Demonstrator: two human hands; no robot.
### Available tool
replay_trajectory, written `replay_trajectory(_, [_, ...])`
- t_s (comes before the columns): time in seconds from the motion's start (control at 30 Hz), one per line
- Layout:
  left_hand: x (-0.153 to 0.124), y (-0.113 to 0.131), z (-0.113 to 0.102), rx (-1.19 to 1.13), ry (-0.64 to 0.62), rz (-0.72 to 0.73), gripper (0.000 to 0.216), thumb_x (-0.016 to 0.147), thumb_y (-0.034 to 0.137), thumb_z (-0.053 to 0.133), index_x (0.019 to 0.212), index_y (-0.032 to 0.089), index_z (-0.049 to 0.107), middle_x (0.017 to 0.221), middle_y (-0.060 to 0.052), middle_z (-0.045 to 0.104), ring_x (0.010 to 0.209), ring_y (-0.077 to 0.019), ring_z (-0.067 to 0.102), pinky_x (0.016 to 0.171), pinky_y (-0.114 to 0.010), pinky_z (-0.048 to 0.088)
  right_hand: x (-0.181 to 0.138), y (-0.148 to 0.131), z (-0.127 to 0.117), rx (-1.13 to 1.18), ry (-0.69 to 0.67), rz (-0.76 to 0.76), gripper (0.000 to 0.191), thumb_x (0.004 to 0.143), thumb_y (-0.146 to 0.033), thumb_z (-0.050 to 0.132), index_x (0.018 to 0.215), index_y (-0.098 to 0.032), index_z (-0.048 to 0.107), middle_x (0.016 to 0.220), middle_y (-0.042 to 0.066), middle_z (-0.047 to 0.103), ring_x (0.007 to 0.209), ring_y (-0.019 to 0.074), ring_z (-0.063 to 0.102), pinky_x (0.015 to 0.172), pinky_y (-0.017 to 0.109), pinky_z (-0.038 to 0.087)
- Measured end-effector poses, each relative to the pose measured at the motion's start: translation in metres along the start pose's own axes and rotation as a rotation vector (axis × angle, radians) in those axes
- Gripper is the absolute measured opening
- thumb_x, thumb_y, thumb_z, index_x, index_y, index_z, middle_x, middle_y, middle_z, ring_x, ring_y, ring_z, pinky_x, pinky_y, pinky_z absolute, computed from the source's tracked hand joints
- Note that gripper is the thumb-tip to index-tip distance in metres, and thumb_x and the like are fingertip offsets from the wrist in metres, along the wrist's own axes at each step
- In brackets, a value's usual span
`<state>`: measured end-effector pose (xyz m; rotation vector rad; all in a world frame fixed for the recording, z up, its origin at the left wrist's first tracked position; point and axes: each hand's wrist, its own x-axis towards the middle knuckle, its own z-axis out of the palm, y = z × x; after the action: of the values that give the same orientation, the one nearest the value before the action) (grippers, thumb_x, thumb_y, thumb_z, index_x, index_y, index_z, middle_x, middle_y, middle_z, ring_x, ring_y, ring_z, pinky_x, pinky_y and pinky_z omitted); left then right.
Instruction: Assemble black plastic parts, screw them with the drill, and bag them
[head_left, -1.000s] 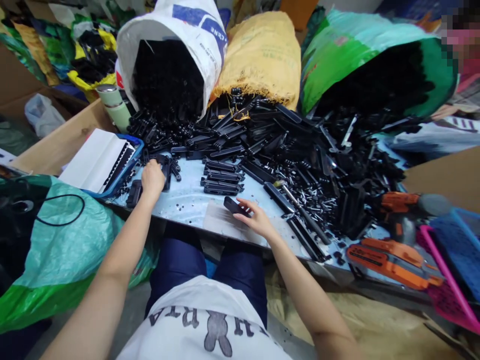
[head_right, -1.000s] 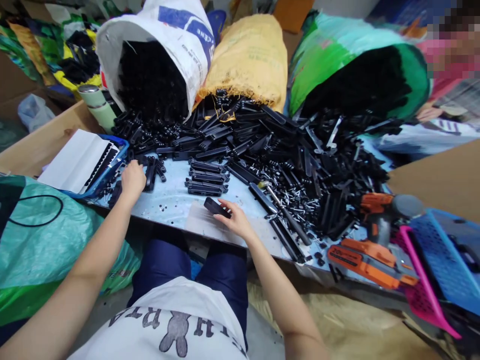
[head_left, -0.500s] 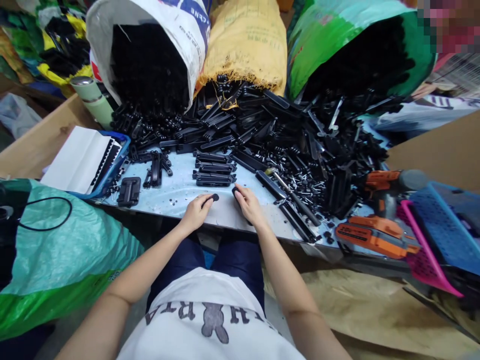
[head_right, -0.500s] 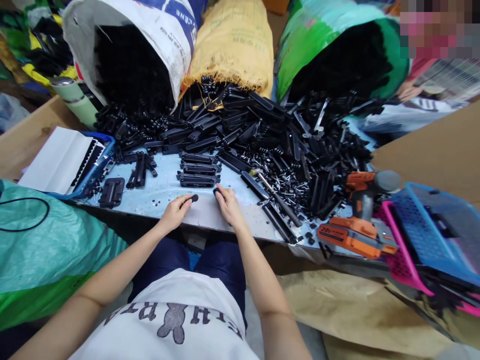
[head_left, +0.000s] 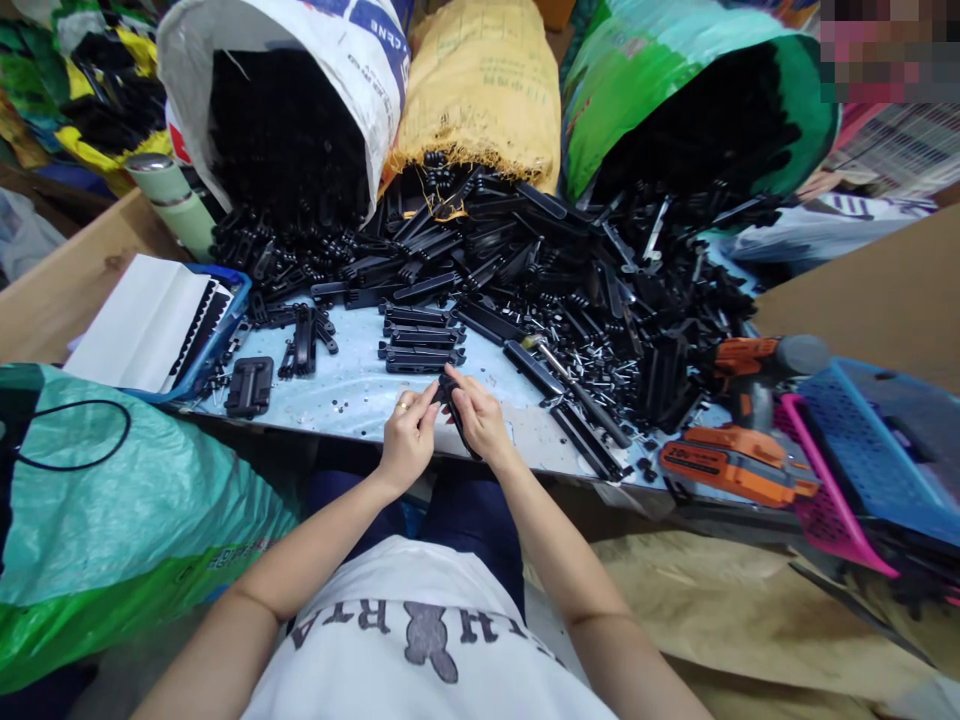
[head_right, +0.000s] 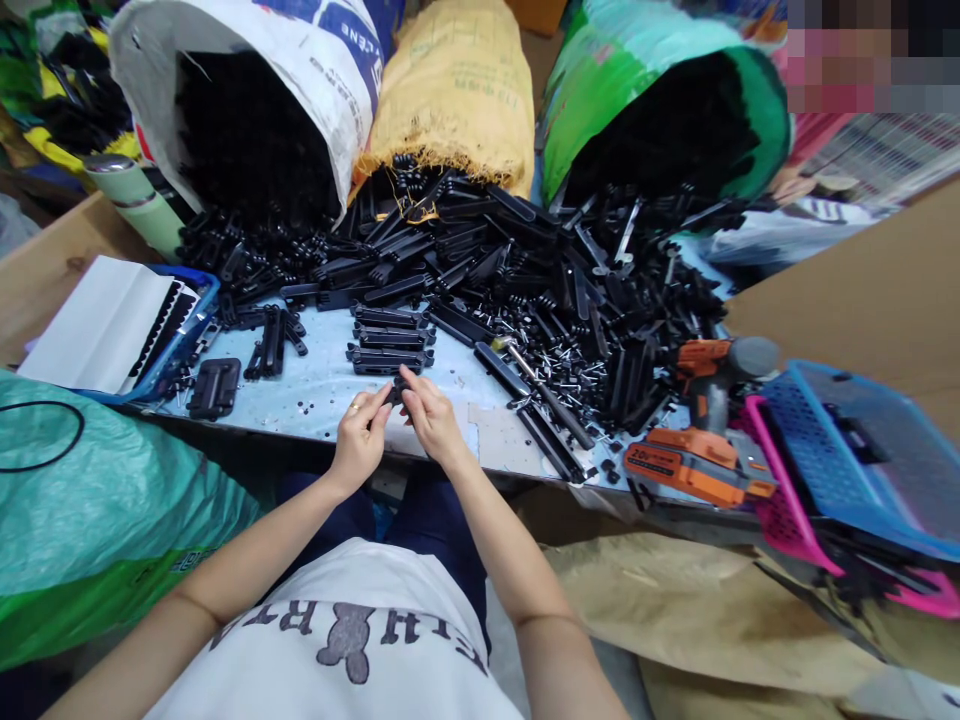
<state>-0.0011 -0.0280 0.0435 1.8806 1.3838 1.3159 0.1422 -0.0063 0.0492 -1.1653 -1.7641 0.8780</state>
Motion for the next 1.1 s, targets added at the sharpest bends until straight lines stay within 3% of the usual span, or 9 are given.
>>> replay_trajectory(0.2, [0.005,0.007,0.005,-0.012,0.112,0.057,0.037,0.096,0.031,0.034,0.126,0.020,0.053,0.100,-0.010,0.061,0.093,-0.0179,0.058,0.082,-0.034,0.051,-0.007,-0.010,0.012,-0.010,0.130,-0.069,0.049,0.095,-0.047,0.031,0.138,-0.026,0.043,0.107,0.010,0.054,0.067,0.0130,0.057,0.060,0.029,0.055])
replay_trajectory(0.37, [0.017,0.001,-0.002,-0.141,-0.014,0.109,0.036,0.095,0.036,0.039,0.119,0.019,0.059,0.098,-0.009,0.062,0.090,-0.0168,0.058,0.081,-0.032,0.049,-0.006,0.000,0.013,0.032,0.119,-0.096,0.048,0.095,-0.044,0.035,0.139,-0.026,0.042,0.107,0.010,0.055,0.068,0.0137,0.058,0.059,0.030,0.055])
replay_trajectory(0.47, [0.019,0.001,-0.008,-0.435,-0.148,-0.185,0.046,0.091,0.048,0.041,0.121,0.017,0.056,0.093,-0.009,0.063,0.075,-0.0146,0.060,0.062,-0.026,0.050,-0.001,0.008,0.007,0.038,0.175,-0.135,0.048,0.095,-0.044,0.033,0.138,-0.025,0.043,0.101,0.009,0.055,0.066,0.0128,0.056,0.055,0.029,0.054])
replay_trajectory(0.63, [0.018,-0.002,-0.025,-0.907,-0.707,-0.761,0.057,0.075,0.056,0.063,0.105,0.008,0.061,0.059,-0.002,0.060,0.039,-0.0055,0.046,0.034,-0.016,0.028,0.000,0.018,-0.017,-0.125,0.162,-0.339,0.046,0.094,-0.045,0.038,0.134,-0.023,0.048,0.094,0.008,0.059,0.079,0.0171,0.058,0.070,0.032,0.053])
replay_trajectory(0.73, [0.016,-0.005,-0.025,-0.904,-0.769,-0.897,0.053,0.065,0.053,0.073,0.089,0.007,0.063,0.051,0.000,0.058,0.032,-0.0022,0.040,0.032,-0.014,0.021,-0.003,0.017,-0.028,-0.227,0.083,-0.462,0.049,0.092,-0.045,0.045,0.135,-0.022,0.046,0.096,0.008,0.059,0.086,0.0181,0.059,0.075,0.031,0.051])
replay_trajectory(0.87, [0.012,-0.005,-0.032,-0.865,-0.819,-0.893,0.053,0.063,0.060,0.070,0.075,0.009,0.060,0.043,-0.001,0.056,0.029,-0.0047,0.041,0.030,-0.015,0.019,-0.013,0.013,-0.044,-0.459,-0.071,-0.510,0.058,0.087,-0.051,0.052,0.135,-0.020,0.045,0.088,0.006,0.060,0.072,0.0155,0.058,0.063,0.026,0.049])
replay_trajectory(0.93, [0.011,-0.007,-0.053,-0.784,-0.852,-0.871,0.052,0.065,0.060,0.068,0.072,0.010,0.059,0.038,0.000,0.052,0.026,-0.0046,0.037,0.029,-0.015,0.014,-0.022,0.015,-0.064,-0.583,-0.186,-0.503,0.049,0.086,-0.047,0.055,0.128,-0.022,0.052,0.081,0.004,0.059,0.066,0.0147,0.056,0.058,0.025,0.047])
replay_trajectory(1.0, [0.013,-0.010,-0.081,-0.669,-0.845,-0.855,0.048,0.068,0.058,0.067,0.071,0.010,0.058,0.036,0.001,0.051,0.026,-0.0044,0.036,0.029,-0.015,0.012,-0.031,0.020,-0.090,-0.635,-0.184,-0.429,0.038,0.086,-0.043,0.056,0.119,-0.024,0.059,0.076,0.003,0.059,0.065,0.0149,0.056,0.057,0.025,0.046])
replay_trajectory(1.1, [0.016,-0.011,-0.108,-0.500,-0.666,-0.781,0.043,0.072,0.055,0.064,0.071,0.013,0.056,0.041,0.001,0.054,0.029,-0.0050,0.040,0.030,-0.014,0.019,-0.040,0.022,-0.114,-0.506,0.147,-0.112,0.037,0.082,-0.042,0.060,0.113,-0.022,0.059,0.087,0.005,0.062,0.074,0.0174,0.060,0.063,0.028,0.049])
